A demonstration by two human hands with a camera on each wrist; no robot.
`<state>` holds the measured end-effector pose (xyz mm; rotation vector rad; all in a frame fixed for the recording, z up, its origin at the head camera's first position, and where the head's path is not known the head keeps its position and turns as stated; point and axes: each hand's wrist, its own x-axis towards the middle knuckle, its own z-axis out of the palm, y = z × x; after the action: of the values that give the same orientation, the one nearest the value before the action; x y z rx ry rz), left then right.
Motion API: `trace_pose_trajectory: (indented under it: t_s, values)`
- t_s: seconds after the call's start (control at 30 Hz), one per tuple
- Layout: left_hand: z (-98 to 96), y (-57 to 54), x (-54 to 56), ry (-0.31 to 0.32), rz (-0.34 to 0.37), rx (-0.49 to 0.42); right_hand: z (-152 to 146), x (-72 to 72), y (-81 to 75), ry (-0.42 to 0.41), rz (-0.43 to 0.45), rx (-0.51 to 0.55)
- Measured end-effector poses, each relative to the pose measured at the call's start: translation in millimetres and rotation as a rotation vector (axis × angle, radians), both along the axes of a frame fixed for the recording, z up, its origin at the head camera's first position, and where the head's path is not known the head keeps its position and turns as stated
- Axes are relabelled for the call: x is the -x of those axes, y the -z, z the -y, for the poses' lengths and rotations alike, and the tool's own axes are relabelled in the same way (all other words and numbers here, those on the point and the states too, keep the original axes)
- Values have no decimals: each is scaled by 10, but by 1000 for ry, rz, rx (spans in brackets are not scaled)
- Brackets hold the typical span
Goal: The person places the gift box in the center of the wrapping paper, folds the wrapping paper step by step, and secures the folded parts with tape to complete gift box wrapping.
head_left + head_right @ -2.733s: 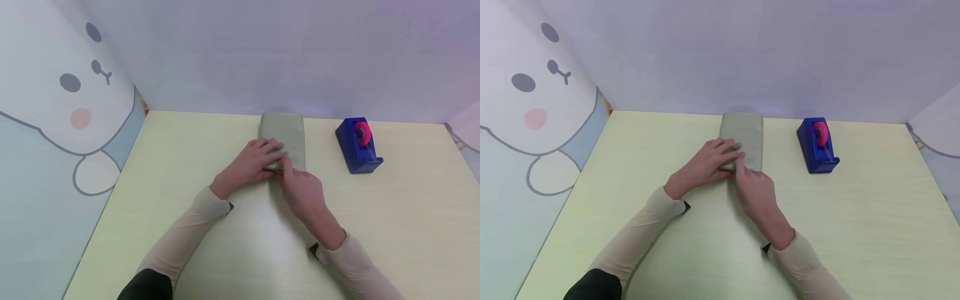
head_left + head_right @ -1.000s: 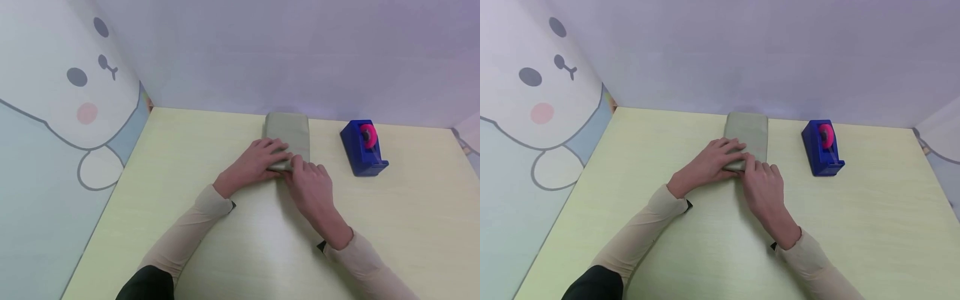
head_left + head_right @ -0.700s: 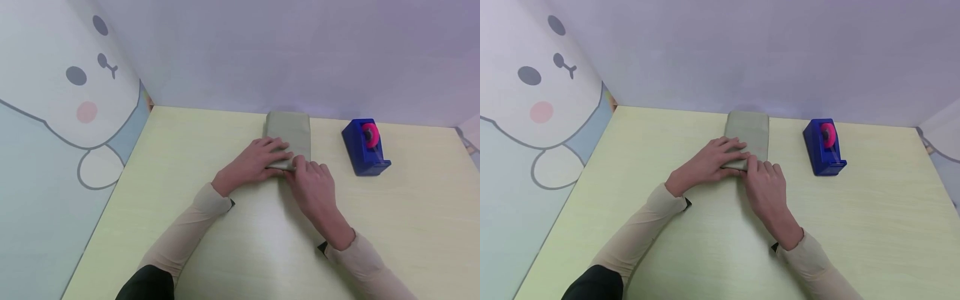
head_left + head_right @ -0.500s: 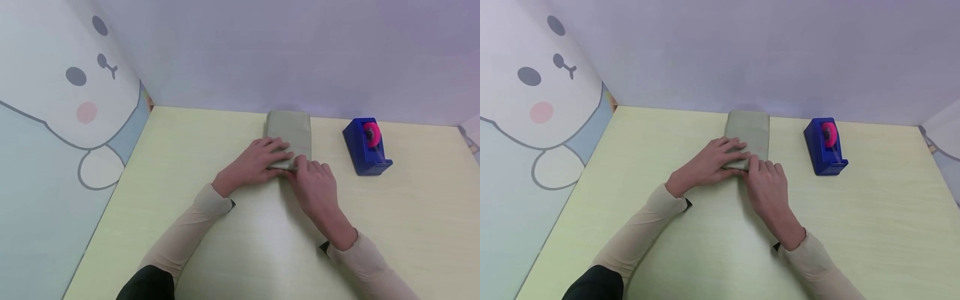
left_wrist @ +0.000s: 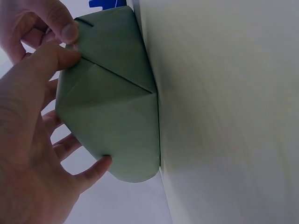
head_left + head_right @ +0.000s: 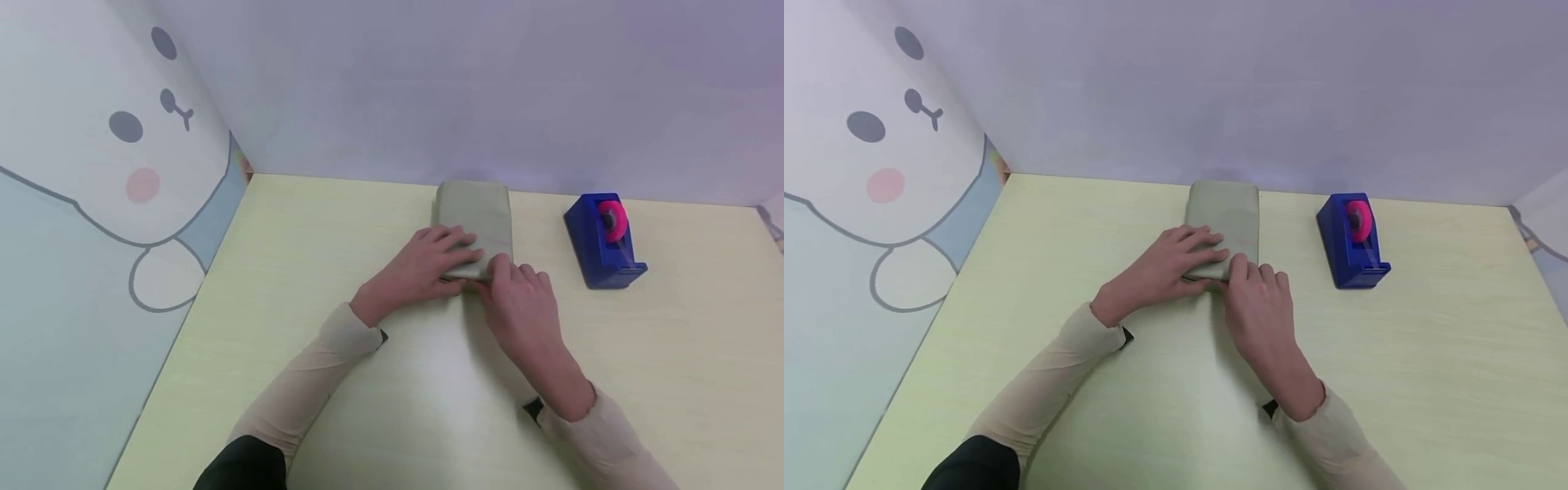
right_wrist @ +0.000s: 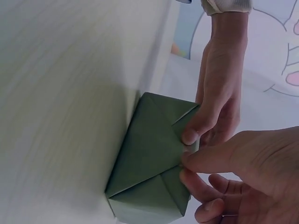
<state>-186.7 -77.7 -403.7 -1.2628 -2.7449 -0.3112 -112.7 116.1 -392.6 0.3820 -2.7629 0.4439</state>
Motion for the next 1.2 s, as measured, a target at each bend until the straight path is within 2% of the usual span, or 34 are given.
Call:
trace_pose_trajectory:
  t_s: [0.17, 0.53, 0.63, 0.77, 0.83, 0.93, 1.1, 1.2]
  values:
    - [-23, -23, -4, 4, 2, -17, -67, 13, -12, 2, -4, 11]
    - [-5, -9, 14, 22, -16, -43, -288, 77, -113, -2, 104, -20]
    - [9, -33, 8, 30, 10, -52, -385, 114, -150, -66, 199, 36]
    - [44, -51, -1, 32, 92, -76, -492, 169, -181, -172, 373, 181]
    - [58, -48, -3, 25, 130, -90, -497, 192, -167, -190, 414, 220]
    - [45, -22, 0, 14, 150, -115, -453, 204, -100, -177, 384, 207]
    - [-15, 20, 7, -5, 118, -125, -386, 197, 14, -122, 289, 154]
    - [-18, 6, 13, 1, 108, -114, -397, 199, 9, -138, 266, 152]
